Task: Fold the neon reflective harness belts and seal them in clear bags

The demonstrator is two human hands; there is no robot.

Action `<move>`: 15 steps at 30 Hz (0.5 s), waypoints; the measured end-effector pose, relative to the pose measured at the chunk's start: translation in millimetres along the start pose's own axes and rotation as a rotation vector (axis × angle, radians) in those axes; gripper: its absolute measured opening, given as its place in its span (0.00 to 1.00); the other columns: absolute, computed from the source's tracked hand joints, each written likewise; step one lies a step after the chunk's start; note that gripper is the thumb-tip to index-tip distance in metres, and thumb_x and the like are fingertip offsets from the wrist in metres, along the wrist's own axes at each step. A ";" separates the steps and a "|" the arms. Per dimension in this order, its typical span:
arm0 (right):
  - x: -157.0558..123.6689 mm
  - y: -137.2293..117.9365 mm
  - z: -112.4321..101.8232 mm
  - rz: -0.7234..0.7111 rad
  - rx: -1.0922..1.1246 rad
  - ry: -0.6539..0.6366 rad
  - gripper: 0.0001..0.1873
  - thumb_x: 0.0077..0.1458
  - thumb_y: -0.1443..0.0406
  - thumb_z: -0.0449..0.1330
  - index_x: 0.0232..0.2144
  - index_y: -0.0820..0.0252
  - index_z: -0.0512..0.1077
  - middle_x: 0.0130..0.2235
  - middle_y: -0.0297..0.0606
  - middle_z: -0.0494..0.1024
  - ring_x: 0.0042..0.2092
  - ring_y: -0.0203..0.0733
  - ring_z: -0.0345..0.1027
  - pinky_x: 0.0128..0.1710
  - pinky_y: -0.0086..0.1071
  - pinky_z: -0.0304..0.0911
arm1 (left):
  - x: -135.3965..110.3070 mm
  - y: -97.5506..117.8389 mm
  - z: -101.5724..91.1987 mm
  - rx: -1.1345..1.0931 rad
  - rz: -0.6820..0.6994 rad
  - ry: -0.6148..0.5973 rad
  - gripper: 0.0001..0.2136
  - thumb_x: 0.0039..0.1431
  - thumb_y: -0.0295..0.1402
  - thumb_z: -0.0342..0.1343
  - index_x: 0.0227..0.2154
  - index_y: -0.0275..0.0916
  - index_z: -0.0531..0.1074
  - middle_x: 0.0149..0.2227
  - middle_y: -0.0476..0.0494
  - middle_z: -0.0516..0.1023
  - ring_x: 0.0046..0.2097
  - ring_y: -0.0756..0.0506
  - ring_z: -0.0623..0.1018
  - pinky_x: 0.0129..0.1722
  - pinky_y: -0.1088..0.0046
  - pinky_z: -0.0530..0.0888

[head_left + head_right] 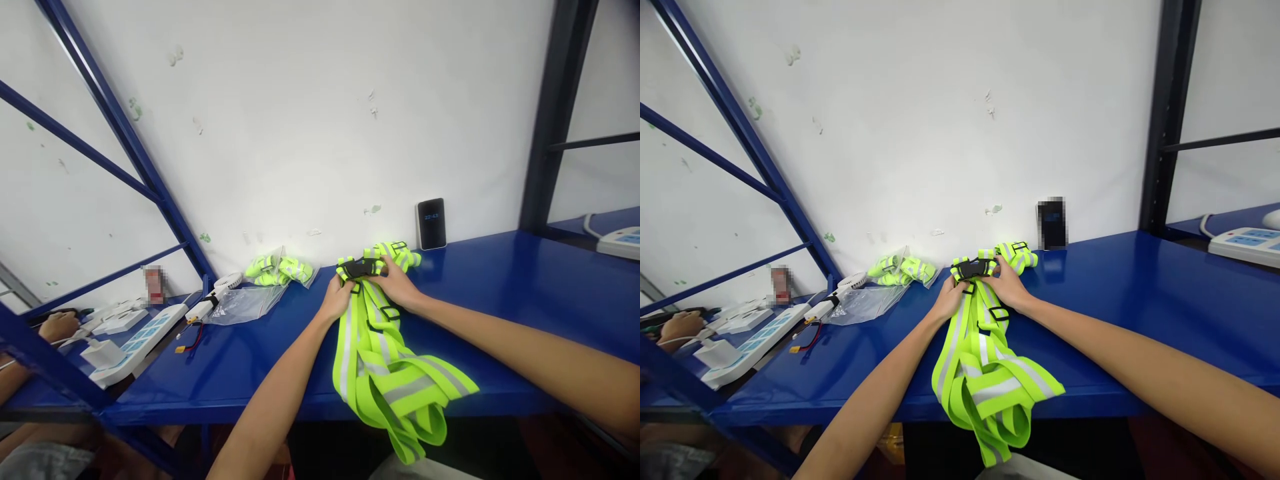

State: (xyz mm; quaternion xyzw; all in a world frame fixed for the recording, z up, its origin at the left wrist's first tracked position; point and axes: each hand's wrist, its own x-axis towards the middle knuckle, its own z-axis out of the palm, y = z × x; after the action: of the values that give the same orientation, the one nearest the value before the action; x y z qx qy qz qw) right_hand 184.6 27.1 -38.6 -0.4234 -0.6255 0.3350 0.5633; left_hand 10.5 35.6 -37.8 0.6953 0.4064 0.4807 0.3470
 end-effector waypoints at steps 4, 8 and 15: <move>-0.7 0.4 -1.5 -0.068 -0.031 -0.048 0.39 0.47 0.59 0.65 0.59 0.56 0.55 0.44 0.41 0.75 0.43 0.47 0.71 0.42 0.39 0.67 | 1.8 -3.4 -4.1 -0.050 -0.035 0.010 0.20 0.46 0.24 0.50 0.45 0.35 0.71 0.48 0.41 0.76 0.51 0.38 0.73 0.53 0.61 0.67; -0.8 -1.2 -5.3 -0.157 -0.142 -0.136 0.29 0.52 0.58 0.62 0.55 0.55 0.63 0.46 0.39 0.74 0.40 0.45 0.70 0.41 0.39 0.66 | -0.3 -1.8 -4.4 -0.098 -0.088 0.012 0.19 0.40 0.22 0.50 0.40 0.34 0.71 0.41 0.42 0.77 0.46 0.40 0.74 0.48 0.63 0.70; 1.6 -2.2 -3.4 -0.142 -0.155 -0.026 0.20 0.51 0.55 0.62 0.44 0.58 0.69 0.45 0.41 0.74 0.48 0.49 0.67 0.49 0.41 0.63 | 1.6 -8.1 -3.6 -0.286 -0.085 0.049 0.14 0.49 0.29 0.53 0.41 0.37 0.70 0.42 0.44 0.77 0.48 0.41 0.74 0.50 0.63 0.69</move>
State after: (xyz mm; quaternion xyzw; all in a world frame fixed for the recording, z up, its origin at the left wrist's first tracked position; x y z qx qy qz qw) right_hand 187.6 27.5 -35.4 -0.4158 -0.6853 0.2504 0.5429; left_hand 5.5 40.8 -43.2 0.6090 0.3710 0.5355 0.4525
